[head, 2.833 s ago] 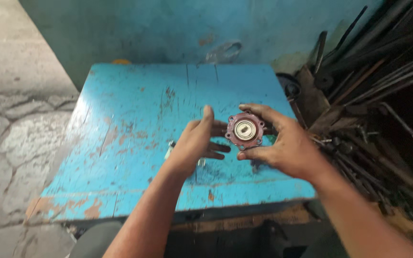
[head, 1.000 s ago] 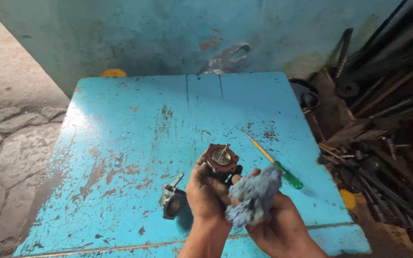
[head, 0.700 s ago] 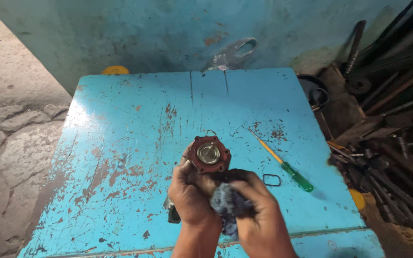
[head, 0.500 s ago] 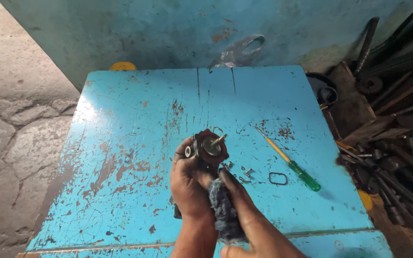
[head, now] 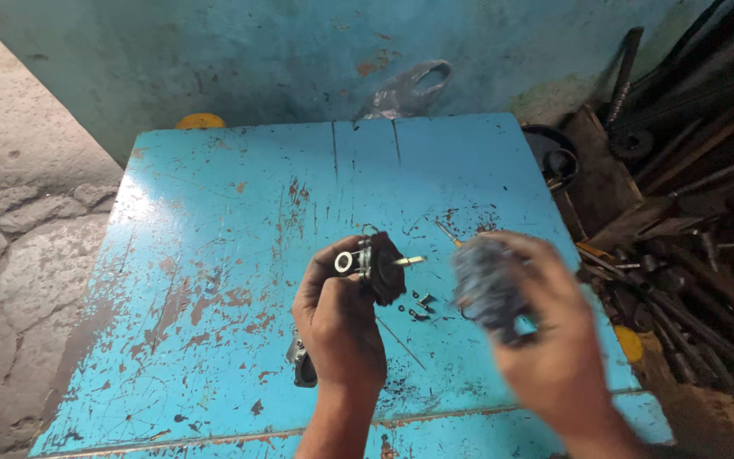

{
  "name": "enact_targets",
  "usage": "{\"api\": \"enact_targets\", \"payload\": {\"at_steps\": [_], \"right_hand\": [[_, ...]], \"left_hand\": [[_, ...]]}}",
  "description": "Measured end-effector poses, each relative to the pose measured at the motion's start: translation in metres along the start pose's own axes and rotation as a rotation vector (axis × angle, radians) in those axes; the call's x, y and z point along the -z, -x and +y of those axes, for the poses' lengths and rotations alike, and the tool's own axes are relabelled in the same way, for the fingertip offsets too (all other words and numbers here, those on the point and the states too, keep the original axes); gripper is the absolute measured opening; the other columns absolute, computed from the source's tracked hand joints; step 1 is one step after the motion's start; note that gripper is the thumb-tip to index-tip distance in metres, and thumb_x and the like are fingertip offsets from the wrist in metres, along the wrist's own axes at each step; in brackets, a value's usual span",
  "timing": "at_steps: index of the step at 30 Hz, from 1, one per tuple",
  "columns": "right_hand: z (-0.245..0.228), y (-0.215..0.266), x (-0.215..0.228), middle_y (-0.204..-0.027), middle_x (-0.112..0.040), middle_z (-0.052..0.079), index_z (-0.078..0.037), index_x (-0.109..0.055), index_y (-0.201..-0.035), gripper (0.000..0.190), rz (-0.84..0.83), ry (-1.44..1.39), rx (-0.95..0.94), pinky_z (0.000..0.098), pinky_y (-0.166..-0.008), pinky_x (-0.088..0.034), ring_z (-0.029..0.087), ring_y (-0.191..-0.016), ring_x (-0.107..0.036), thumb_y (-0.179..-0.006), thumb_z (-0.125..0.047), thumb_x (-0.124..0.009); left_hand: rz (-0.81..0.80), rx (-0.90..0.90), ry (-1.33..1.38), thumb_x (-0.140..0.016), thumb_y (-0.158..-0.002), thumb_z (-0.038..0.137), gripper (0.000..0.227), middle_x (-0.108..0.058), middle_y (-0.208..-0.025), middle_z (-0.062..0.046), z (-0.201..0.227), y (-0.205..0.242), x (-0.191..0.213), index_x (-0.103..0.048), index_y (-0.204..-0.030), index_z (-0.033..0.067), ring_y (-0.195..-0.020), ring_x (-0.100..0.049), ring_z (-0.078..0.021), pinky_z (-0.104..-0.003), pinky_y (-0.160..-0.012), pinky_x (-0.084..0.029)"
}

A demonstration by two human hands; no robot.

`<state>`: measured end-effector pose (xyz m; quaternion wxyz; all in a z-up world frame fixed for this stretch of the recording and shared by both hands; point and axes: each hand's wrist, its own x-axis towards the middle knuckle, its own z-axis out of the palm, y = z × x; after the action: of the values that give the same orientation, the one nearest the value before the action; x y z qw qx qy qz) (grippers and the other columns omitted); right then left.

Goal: The person cleans a metal spring with a rag, then inserts it into a metal housing and secures it with a small metal plate. The person continues to clean and assemble additional small metal components on a blue workbench.

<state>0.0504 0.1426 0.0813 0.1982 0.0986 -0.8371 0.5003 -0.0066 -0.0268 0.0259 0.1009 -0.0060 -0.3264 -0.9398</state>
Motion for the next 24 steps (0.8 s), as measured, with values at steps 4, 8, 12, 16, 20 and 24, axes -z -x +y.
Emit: {"api": "enact_targets", "payload": {"at_steps": [4,8,12,16,20,24], "right_hand": [[-0.005,-0.01,0.012,-0.112,-0.08,0.013,-0.001,-0.07,-0.126,0.047,-0.006,-0.016,-0.072,0.031,-0.088,-0.063,0.021,-0.098,-0.078,-0.079,0.004,-0.075],[-0.008,-0.001,-0.005,-0.122,-0.075,0.015,0.001,-0.066,-0.132,0.063,-0.083,0.129,0.011,0.0318,-0.09,-0.058,0.021,-0.108,-0.075,-0.069,0.005,-0.07],[-0.008,-0.001,0.0,-0.124,-0.07,0.01,-0.001,-0.063,-0.138,0.065,-0.257,-0.003,-0.184,0.0305,-0.091,-0.058,0.018,-0.11,-0.074,-0.077,-0.01,-0.085],[-0.006,-0.004,0.01,-0.143,-0.058,-0.002,-0.006,-0.05,-0.151,0.06,-0.352,-0.292,-0.416,0.0266,-0.091,-0.057,0.014,-0.109,-0.068,-0.095,-0.018,-0.069],[-0.005,-0.004,0.005,-0.124,-0.067,0.004,0.0,-0.071,-0.137,0.043,-0.132,-0.229,-0.365,0.0305,-0.076,-0.06,0.017,-0.091,-0.069,-0.094,-0.009,-0.068],[-0.007,-0.002,0.004,-0.095,-0.076,0.006,-0.005,-0.068,-0.119,0.036,-0.128,-0.169,-0.347,0.0304,-0.066,-0.062,0.014,-0.079,-0.074,-0.084,-0.001,-0.077]], "left_hand": [[-0.077,-0.011,-0.323,-0.049,-0.091,0.001,0.033,-0.068,-0.089,-0.011,0.006,0.008,-0.009,-0.07,-0.114,-0.01,-0.074,-0.059,-0.0134,-0.028,-0.066,-0.051],[-0.277,-0.043,-0.56,-0.054,-0.089,0.001,0.032,-0.07,-0.099,-0.008,0.006,0.019,-0.02,-0.071,-0.114,-0.0066,-0.087,-0.063,-0.0119,-0.026,-0.077,-0.054],[-0.248,-0.098,-0.675,-0.054,-0.089,0.001,0.036,-0.07,-0.108,-0.008,0.011,0.015,-0.022,-0.071,-0.12,-0.0054,-0.093,-0.065,-0.0122,-0.026,-0.082,-0.055],[-0.192,0.028,-0.621,-0.057,-0.093,0.006,0.035,-0.07,-0.101,-0.009,0.011,0.012,-0.025,-0.07,-0.124,-0.004,-0.085,-0.064,-0.0104,-0.024,-0.074,-0.055],[-0.22,0.093,-0.564,-0.067,-0.093,0.01,0.031,-0.074,-0.09,-0.008,0.015,0.012,-0.029,-0.07,-0.119,-0.005,-0.075,-0.066,-0.0096,-0.023,-0.064,-0.055],[-0.096,0.24,-0.694,-0.069,-0.092,0.015,0.022,-0.071,-0.069,-0.011,0.019,0.014,-0.032,-0.075,-0.101,-0.0049,-0.05,-0.06,-0.0143,-0.03,-0.041,-0.046]]}}
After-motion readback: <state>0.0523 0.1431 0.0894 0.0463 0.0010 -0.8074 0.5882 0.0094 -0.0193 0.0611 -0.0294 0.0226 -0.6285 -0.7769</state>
